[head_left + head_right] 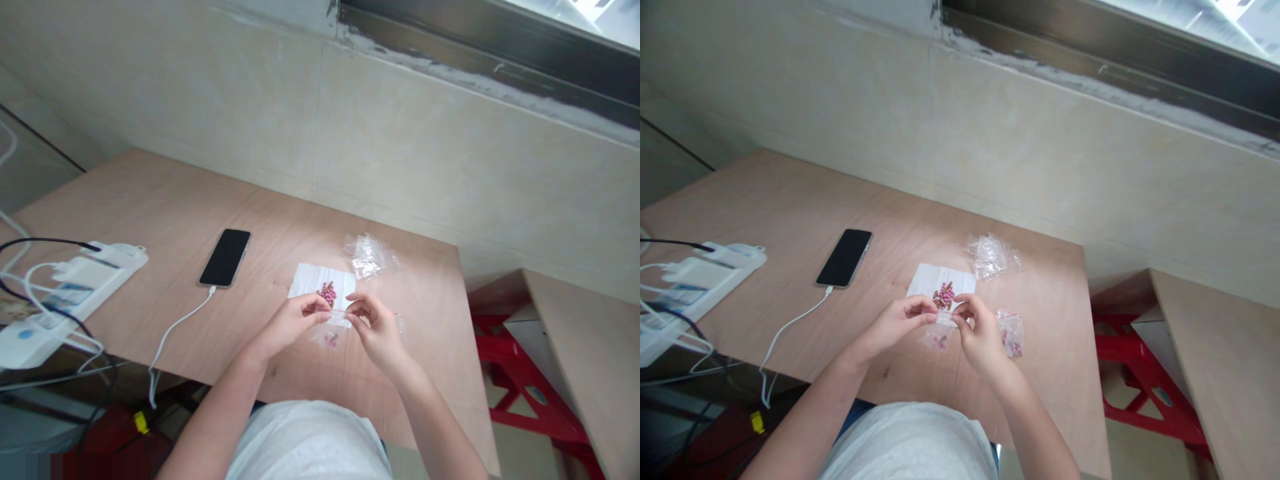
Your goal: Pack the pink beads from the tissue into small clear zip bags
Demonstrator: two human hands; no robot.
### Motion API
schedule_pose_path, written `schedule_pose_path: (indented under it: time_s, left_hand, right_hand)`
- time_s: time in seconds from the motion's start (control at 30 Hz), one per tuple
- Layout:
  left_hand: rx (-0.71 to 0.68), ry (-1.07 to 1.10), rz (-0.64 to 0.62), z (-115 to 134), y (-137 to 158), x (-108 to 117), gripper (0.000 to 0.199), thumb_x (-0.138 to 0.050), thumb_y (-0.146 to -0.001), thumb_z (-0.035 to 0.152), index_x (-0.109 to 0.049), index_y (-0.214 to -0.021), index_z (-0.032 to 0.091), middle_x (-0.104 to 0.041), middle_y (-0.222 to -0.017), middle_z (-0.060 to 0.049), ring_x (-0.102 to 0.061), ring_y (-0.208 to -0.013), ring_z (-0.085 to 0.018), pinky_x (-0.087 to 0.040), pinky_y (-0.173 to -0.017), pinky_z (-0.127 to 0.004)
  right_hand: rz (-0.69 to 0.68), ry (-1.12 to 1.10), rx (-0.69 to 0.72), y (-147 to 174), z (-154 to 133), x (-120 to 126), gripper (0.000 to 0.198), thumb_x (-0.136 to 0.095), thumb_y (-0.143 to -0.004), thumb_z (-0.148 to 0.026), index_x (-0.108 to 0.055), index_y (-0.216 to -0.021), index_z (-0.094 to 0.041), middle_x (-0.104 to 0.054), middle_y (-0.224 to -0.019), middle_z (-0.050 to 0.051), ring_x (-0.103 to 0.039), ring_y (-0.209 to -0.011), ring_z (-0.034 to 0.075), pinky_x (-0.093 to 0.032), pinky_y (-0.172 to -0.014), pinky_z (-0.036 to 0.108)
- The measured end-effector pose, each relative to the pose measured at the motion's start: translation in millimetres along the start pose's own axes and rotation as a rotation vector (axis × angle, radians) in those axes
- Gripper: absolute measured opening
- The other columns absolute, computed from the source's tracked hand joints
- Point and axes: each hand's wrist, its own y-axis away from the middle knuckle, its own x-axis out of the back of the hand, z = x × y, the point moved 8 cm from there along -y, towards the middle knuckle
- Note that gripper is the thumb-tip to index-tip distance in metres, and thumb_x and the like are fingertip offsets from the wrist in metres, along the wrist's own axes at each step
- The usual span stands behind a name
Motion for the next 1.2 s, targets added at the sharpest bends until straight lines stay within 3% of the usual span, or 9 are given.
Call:
schedule_pose_path:
  time_s: [0.13,0.3,0.5,0.7,0.97,1.2]
  left_hand:
    - [-0.026,-0.013,0.017,5,2,6,0.014,-0.054,-0.074,0.027,-0.061,-0.080,0.016,-0.061,-0.081,-0.002,-0.055,-0.079,-0.014,-0.042,-0.072,-0.025]
    - [-0.165,-0.140,0.100,17,4,19,0.013,-0.055,-0.075,0.026,-0.062,-0.077,0.016,-0.060,-0.083,-0.003,-0.055,-0.084,-0.015,-0.041,-0.079,-0.026]
    - [-0.138,-0.169,0.144,10,3,21,0.013,-0.052,-0.077,0.026,-0.058,-0.078,0.016,-0.059,-0.081,-0.002,-0.055,-0.078,-0.014,-0.042,-0.074,-0.026]
    - [-0.147,-0.205,0.137,16,6,18,0.011,-0.051,-0.077,0.025,-0.056,-0.077,0.016,-0.055,-0.081,-0.002,-0.052,-0.078,-0.014,-0.041,-0.073,-0.026]
    - [-0.105,-0.280,0.086,5,3,8,0.009,-0.045,-0.077,0.017,-0.050,-0.070,0.016,-0.052,-0.074,-0.001,-0.049,-0.075,-0.014,-0.038,-0.071,-0.026]
    - [-0.113,-0.328,0.118,0,3,7,0.009,-0.043,-0.077,0.015,-0.046,-0.068,0.017,-0.050,-0.073,-0.001,-0.048,-0.074,-0.015,-0.037,-0.070,-0.027]
  right_hand:
    - [0.033,-0.003,-0.020,0,4,1,0.024,-0.053,-0.074,-0.020,-0.049,-0.097,-0.020,-0.057,-0.073,0.002,-0.055,-0.069,0.015,-0.044,-0.065,0.028]
    - [0.010,0.144,-0.048,-1,5,2,0.020,-0.052,-0.074,-0.023,-0.054,-0.094,-0.018,-0.058,-0.076,0.004,-0.053,-0.065,0.014,-0.043,-0.062,0.027]
    - [-0.001,0.101,-0.086,-4,7,-4,0.020,-0.057,-0.072,-0.031,-0.058,-0.087,-0.018,-0.061,-0.087,0.006,-0.054,-0.078,0.017,-0.043,-0.072,0.029]
    - [0.007,0.022,-0.166,-6,17,-15,0.017,-0.056,-0.072,-0.033,-0.059,-0.074,-0.017,-0.061,-0.074,0.003,-0.053,-0.071,0.016,-0.042,-0.068,0.028]
    - [0.043,0.326,-0.064,-6,12,-20,0.010,-0.049,-0.077,-0.024,-0.055,-0.072,-0.018,-0.058,-0.074,0.003,-0.047,-0.076,0.018,-0.035,-0.070,0.031]
    - [-0.063,0.322,0.064,-8,0,-29,0.004,-0.054,-0.074,-0.023,-0.056,-0.073,-0.020,-0.060,-0.076,0.003,-0.051,-0.077,0.018,-0.034,-0.074,0.032]
